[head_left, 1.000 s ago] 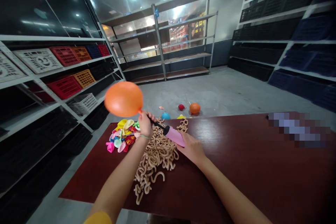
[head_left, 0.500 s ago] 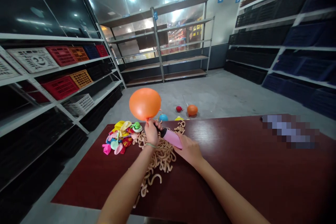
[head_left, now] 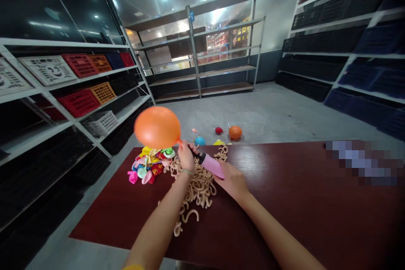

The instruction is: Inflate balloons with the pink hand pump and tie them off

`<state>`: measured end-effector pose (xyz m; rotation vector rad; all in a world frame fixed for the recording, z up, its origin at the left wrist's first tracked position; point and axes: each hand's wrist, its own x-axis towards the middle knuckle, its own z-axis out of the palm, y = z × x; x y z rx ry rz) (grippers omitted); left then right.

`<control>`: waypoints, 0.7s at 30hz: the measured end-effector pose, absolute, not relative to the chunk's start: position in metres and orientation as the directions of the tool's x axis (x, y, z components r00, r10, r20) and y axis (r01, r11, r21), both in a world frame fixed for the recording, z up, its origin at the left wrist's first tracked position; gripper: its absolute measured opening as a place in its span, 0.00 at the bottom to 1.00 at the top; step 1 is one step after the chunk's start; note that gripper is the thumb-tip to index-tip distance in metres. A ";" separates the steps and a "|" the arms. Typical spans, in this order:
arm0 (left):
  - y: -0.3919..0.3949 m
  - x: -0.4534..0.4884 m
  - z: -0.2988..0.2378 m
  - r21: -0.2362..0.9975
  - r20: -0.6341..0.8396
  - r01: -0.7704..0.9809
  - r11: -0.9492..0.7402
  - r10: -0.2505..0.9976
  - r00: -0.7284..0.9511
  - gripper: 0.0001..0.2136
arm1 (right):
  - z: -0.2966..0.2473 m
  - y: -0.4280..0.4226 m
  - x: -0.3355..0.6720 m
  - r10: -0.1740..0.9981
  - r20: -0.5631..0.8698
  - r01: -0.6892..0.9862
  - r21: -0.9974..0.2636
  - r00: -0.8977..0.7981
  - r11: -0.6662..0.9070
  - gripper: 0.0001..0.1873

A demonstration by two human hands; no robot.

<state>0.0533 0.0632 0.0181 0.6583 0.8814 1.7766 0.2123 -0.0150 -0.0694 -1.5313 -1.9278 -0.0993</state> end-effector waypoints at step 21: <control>0.069 0.092 0.031 0.831 0.086 -0.522 -0.195 0.970 -0.226 0.17 | -0.069 -0.014 0.213 0.846 0.533 0.850 -0.454 0.018 0.268 0.24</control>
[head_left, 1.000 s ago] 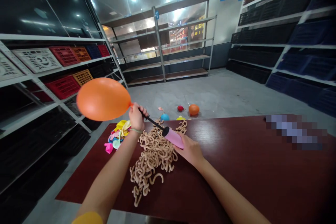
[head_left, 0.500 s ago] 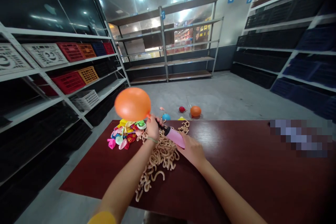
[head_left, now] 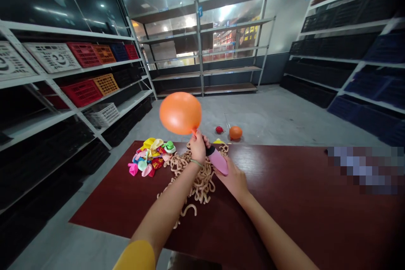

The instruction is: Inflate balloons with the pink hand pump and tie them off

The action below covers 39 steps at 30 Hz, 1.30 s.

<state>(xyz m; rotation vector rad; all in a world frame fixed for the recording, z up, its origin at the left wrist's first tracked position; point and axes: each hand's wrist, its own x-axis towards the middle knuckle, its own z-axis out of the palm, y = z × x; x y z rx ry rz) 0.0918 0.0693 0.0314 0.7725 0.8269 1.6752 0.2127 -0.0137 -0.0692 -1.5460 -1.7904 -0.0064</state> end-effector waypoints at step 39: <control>0.056 0.077 0.024 0.789 0.099 -0.570 -0.231 0.962 -0.253 0.16 | -0.071 -0.013 0.212 0.819 0.573 0.875 -0.376 -0.038 0.304 0.23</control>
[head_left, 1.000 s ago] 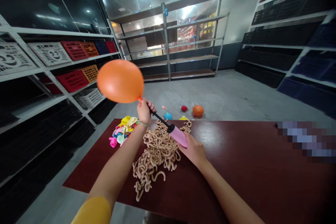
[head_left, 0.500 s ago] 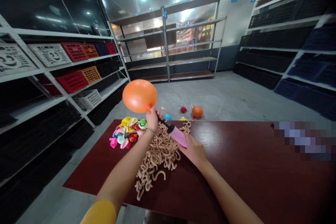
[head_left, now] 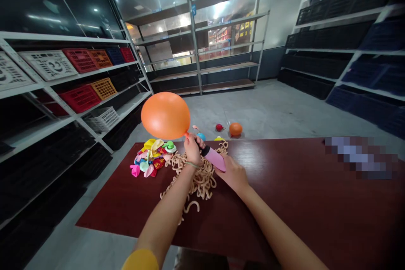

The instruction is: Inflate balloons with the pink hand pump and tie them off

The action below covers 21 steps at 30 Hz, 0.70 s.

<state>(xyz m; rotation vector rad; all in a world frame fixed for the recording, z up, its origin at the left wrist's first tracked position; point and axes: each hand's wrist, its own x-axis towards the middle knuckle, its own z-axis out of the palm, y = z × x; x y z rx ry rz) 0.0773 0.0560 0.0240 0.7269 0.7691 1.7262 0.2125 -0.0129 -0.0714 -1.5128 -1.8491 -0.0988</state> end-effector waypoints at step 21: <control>0.050 0.062 0.014 0.745 0.036 -0.601 -0.290 0.917 -0.397 0.15 | -0.062 -0.011 0.225 0.823 0.539 0.899 -0.248 -0.180 0.360 0.25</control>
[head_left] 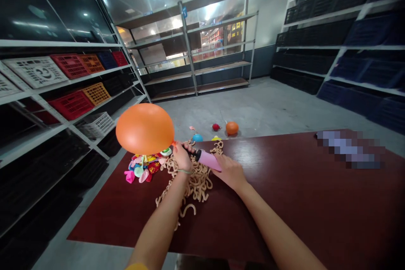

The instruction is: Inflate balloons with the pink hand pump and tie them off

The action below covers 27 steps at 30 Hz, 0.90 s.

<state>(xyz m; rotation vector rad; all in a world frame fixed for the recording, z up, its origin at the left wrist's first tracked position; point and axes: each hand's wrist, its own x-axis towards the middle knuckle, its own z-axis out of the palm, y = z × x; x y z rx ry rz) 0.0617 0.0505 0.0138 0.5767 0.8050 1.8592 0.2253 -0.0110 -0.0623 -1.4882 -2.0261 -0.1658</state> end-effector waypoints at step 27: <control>0.058 -0.017 0.060 0.767 0.079 -0.526 -0.366 0.869 -0.489 0.11 | -0.063 -0.009 0.210 0.815 0.558 0.863 -0.323 -0.157 0.388 0.25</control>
